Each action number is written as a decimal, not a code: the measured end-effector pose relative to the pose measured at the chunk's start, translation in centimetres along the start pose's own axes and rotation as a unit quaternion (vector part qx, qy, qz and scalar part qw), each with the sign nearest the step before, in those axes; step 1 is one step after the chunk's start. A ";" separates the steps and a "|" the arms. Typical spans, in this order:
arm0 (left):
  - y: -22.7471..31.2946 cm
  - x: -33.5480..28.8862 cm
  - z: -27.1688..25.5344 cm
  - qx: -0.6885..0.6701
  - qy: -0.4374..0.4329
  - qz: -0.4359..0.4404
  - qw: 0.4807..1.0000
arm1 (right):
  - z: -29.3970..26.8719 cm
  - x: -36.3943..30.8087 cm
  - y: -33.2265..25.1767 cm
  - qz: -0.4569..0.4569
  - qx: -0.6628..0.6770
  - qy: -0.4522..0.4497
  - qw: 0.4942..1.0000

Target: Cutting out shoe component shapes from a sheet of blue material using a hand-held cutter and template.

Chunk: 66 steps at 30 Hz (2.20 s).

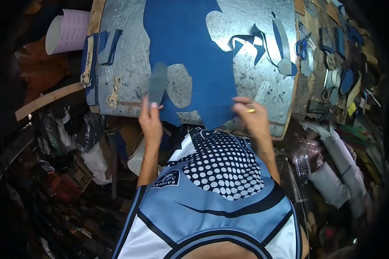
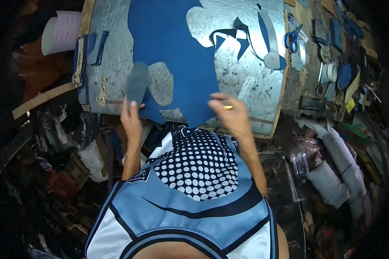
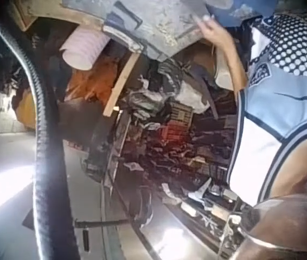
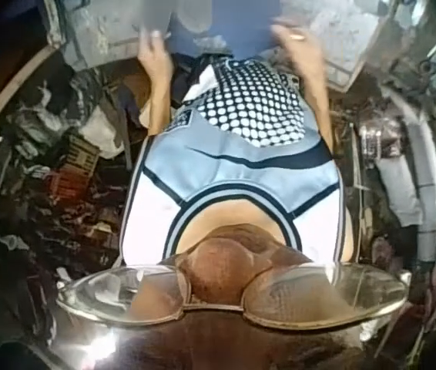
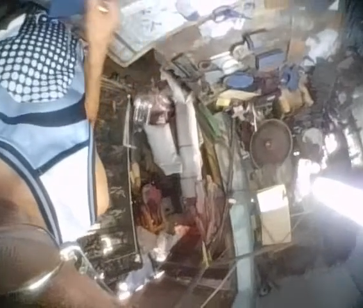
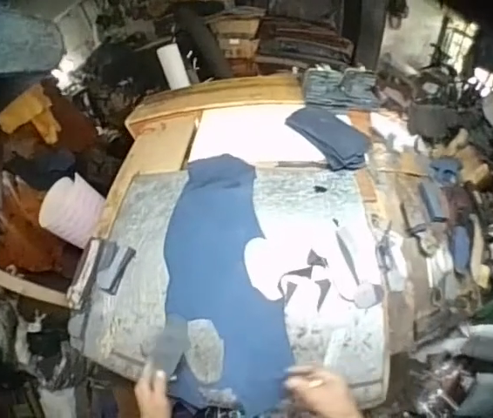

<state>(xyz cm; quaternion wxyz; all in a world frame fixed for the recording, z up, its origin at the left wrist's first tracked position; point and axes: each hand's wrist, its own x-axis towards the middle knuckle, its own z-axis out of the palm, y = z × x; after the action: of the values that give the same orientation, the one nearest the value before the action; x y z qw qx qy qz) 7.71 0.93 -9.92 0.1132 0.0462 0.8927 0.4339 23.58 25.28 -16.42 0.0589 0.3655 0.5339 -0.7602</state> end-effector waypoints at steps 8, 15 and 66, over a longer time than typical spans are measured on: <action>-7.2 0.9 7.2 -0.015 -0.339 0.409 0.847 | 8.4 -0.8 2.3 -0.016 0.053 0.213 0.975; -7.0 15.4 9.8 0.218 -0.196 0.519 0.803 | 4.6 -9.5 7.0 -0.068 0.139 0.468 0.870; -14.1 11.5 0.9 -0.014 -0.237 -0.029 0.971 | 4.5 -4.1 5.2 -0.026 0.025 0.298 0.954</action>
<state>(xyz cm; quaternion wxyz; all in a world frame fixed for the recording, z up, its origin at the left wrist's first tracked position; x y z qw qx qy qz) -2.97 -5.06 -23.40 0.3344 0.1203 0.8355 0.4192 26.88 18.03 -17.13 -0.1314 0.5629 0.5174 -0.6310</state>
